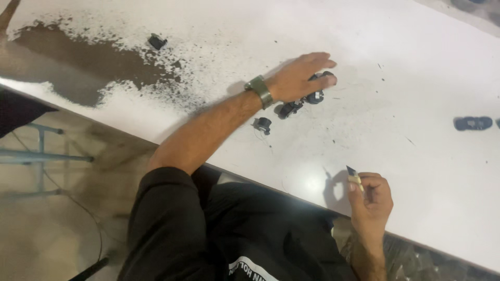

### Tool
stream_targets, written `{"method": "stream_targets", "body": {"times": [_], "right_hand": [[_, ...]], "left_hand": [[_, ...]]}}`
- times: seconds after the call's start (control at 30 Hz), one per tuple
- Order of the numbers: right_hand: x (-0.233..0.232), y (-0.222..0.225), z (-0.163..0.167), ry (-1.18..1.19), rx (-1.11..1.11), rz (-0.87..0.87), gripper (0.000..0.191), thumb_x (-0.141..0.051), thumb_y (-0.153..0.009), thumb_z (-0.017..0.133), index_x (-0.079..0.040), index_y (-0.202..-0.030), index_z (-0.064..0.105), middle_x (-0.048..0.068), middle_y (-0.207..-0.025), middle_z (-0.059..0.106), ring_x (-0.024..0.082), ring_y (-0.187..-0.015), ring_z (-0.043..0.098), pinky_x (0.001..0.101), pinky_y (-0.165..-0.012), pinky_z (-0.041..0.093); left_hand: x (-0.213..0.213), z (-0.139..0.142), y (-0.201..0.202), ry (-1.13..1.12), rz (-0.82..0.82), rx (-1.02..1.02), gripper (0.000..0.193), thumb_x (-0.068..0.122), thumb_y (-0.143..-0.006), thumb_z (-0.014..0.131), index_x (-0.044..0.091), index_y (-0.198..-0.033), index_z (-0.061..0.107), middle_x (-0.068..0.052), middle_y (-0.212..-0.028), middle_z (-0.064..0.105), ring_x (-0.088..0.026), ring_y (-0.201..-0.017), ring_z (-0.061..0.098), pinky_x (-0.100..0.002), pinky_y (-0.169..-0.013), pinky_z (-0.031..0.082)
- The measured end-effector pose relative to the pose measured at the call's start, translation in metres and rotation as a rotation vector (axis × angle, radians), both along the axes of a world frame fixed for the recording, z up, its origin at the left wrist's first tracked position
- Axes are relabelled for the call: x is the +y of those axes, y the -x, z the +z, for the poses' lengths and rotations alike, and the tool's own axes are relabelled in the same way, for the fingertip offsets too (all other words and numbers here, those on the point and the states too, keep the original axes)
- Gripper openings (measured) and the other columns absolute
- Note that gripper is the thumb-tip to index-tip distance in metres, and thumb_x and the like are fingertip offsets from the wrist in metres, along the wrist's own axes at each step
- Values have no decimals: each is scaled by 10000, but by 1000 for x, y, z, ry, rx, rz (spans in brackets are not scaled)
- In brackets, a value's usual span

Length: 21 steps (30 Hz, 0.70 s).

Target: The person sits at a white workbench and works on small black claw-shaped metal parts one at a time, using a small hand tool to fit or finish a component inside each part. Finished parts are set aside in a growing group on the table while new parts are picked up from the pile.

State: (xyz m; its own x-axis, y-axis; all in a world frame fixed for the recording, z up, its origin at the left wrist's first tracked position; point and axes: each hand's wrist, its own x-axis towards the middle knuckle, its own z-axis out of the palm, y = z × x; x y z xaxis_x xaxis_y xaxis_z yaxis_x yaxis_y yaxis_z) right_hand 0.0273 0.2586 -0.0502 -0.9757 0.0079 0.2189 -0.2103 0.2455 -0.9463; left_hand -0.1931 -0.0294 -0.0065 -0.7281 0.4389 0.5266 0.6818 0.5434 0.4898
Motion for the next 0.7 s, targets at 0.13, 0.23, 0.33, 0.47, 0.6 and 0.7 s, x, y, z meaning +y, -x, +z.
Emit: {"method": "stream_targets", "body": {"times": [0.13,0.23,0.33,0.47,0.6,0.7], "right_hand": [[4,-6,-4,151,-17,-16,210,24,-996,652,-24,-1153,521,80,-1169,625,136,-1111,624,268,-996,525],[0,-7,-6,197,-49,-28,334,47,-989,647,-20,-1266,473,82,-1163,613,128,-1101,600,264,-950,515],[-8,-3,-3,247,-34,-3,338,47,-1007,633,-33,-1292,470,75,-1199,593,133,-1124,595,276,-1003,505],[-19,-6,4,170,-69,6,336,64,-982,641,-20,-1265,481,89,-1224,585,152,-1192,566,307,-1064,469],[-25,-8,11,22,-28,-23,289,48,-971,636,-31,-1219,510,95,-1197,596,153,-1165,573,290,-1043,470],[-25,-10,19,-177,34,-39,203,45,-971,614,-67,-1139,590,90,-1163,601,175,-1062,596,282,-971,494]], "left_hand": [[-40,16,-51,82,37,-420,421,420,-1063,509,128,-1343,624,-89,-1329,664,-208,-1178,664,-407,-1021,547],[-71,31,-116,370,75,-521,461,345,-969,635,94,-1354,600,-108,-1277,643,-251,-1131,627,-457,-990,496],[-69,23,-159,250,98,-246,509,264,-845,747,46,-1291,632,-184,-1328,632,-363,-1267,553,-503,-1041,422],[-42,1,-169,210,159,-150,364,193,-873,750,101,-1209,647,-151,-1330,670,-345,-1331,550,-539,-1136,360],[-25,1,-187,131,89,-137,382,110,-862,688,66,-1234,612,-128,-1235,687,-302,-1293,604,-523,-1188,365],[-4,6,-196,443,26,-358,302,91,-835,691,95,-1131,634,-72,-988,665,-248,-1058,630,-553,-1180,334]]}}
